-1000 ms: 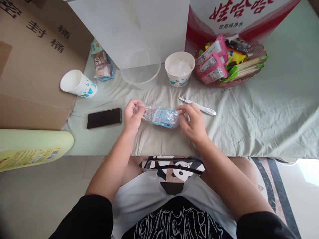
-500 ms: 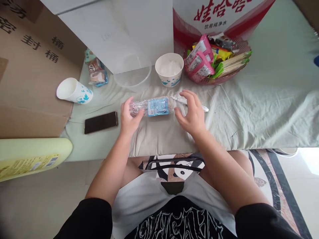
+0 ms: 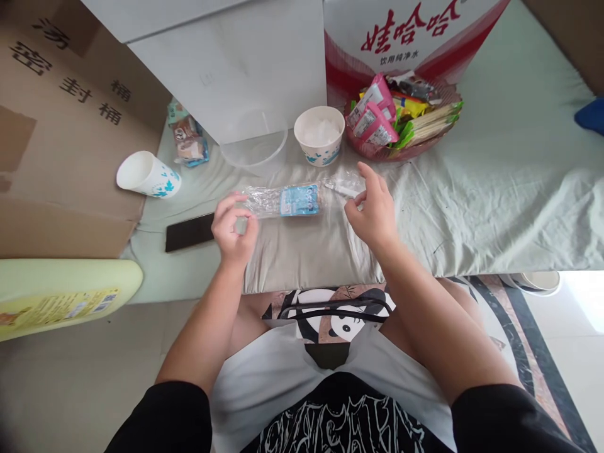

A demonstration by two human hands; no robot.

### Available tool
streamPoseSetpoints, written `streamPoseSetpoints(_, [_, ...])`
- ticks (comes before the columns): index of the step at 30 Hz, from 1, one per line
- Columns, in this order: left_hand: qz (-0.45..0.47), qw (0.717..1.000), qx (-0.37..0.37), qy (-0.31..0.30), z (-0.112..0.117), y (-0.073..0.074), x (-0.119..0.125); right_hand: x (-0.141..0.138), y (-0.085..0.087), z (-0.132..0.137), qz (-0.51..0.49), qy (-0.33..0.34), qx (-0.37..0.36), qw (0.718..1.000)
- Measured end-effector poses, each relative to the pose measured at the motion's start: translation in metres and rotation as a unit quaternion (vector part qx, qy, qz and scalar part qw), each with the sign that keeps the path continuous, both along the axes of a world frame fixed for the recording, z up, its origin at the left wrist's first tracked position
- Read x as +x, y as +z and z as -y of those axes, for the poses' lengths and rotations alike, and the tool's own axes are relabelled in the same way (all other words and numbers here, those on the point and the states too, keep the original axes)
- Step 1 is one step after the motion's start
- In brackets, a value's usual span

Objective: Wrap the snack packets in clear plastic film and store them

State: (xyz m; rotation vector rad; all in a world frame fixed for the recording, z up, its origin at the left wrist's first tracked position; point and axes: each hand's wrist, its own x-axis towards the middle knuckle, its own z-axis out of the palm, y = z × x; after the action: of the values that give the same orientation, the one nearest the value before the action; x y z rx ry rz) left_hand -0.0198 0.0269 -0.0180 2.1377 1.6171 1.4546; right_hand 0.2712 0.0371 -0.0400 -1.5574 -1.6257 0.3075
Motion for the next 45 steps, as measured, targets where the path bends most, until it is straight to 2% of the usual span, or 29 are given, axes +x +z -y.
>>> streamPoseSetpoints(4, [-0.028,0.997,0.008,-0.072,0.018,0.012,0.001,0.007,0.01,0.011,-0.007,0.007,-0.019,1.0])
streamPoseSetpoints(6, [-0.046,0.993,-0.018,-0.107,0.027,0.017,0.0,0.01,0.02,0.016,-0.021,0.005,-0.04,0.999])
streamPoseSetpoints(9, [-0.072,0.97,-0.135,-0.188,0.041,0.022,-0.001,0.015,0.033,0.023,-0.052,0.027,-0.102,0.993])
streamPoseSetpoints(11, [-0.101,0.942,-0.224,-0.23,0.048,0.024,-0.002,0.015,0.037,0.026,-0.049,0.033,-0.1,0.993])
streamPoseSetpoints(12, [-0.114,0.933,-0.249,-0.232,0.049,0.025,-0.003,0.013,0.038,0.027,-0.035,0.029,-0.077,0.996])
streamPoseSetpoints(14, [-0.125,0.945,-0.238,-0.188,0.045,0.026,-0.002,0.004,0.036,0.03,0.006,0.045,-0.017,0.999])
streamPoseSetpoints(15, [-0.124,0.959,-0.206,-0.151,0.039,0.027,-0.001,-0.002,0.034,0.032,0.03,0.077,0.004,0.997])
streamPoseSetpoints(17, [-0.124,0.978,-0.141,-0.094,0.024,0.026,0.002,-0.018,0.029,0.036,0.079,0.188,0.007,0.979])
streamPoseSetpoints(18, [-0.133,0.979,-0.129,-0.085,0.016,0.025,0.004,-0.025,0.027,0.038,0.109,0.241,-0.007,0.964])
streamPoseSetpoints(20, [-0.162,0.968,-0.163,-0.101,0.001,0.021,0.008,-0.038,0.023,0.039,0.166,0.299,-0.041,0.939])
streamPoseSetpoints(22, [-0.177,0.948,-0.233,-0.121,-0.008,0.016,0.011,-0.044,0.021,0.039,0.198,0.293,-0.063,0.933])
streamPoseSetpoints(24, [-0.162,0.939,-0.276,-0.126,-0.01,0.011,0.012,-0.044,0.02,0.036,0.195,0.258,-0.072,0.943])
streamPoseSetpoints(30, [-0.059,0.945,-0.301,-0.118,-0.008,0.007,0.012,-0.034,0.016,0.029,0.109,0.169,-0.119,0.972])
streamPoseSetpoints(32, [0.017,0.944,-0.312,-0.105,-0.009,0.007,0.016,-0.035,0.014,0.028,0.079,0.153,-0.139,0.975])
streamPoseSetpoints(33, [0.081,0.931,-0.338,-0.106,-0.01,0.008,0.02,-0.037,0.014,0.028,0.066,0.148,-0.146,0.976])
streamPoseSetpoints(34, [0.158,0.906,-0.376,-0.115,-0.01,0.008,0.024,-0.039,0.013,0.028,0.057,0.146,-0.149,0.976])
streamPoseSetpoints(35, [0.24,0.867,-0.417,-0.13,-0.01,0.01,0.028,-0.041,0.013,0.028,0.051,0.145,-0.152,0.976])
streamPoseSetpoints(37, [0.39,0.768,-0.48,-0.164,-0.008,0.014,0.037,-0.044,0.014,0.027,0.047,0.146,-0.159,0.975])
streamPoseSetpoints(39, [0.493,0.688,-0.499,-0.185,-0.005,0.019,0.045,-0.045,0.015,0.025,0.04,0.151,-0.17,0.973])
streamPoseSetpoints(41, [0.553,0.642,-0.495,-0.19,-0.003,0.023,0.05,-0.045,0.016,0.024,0.016,0.156,-0.178,0.971])
streamPoseSetpoints(45, [0.62,0.582,-0.493,-0.186,-0.001,0.021,0.055,-0.04,0.015,0.021,-0.082,0.165,-0.199,0.963])
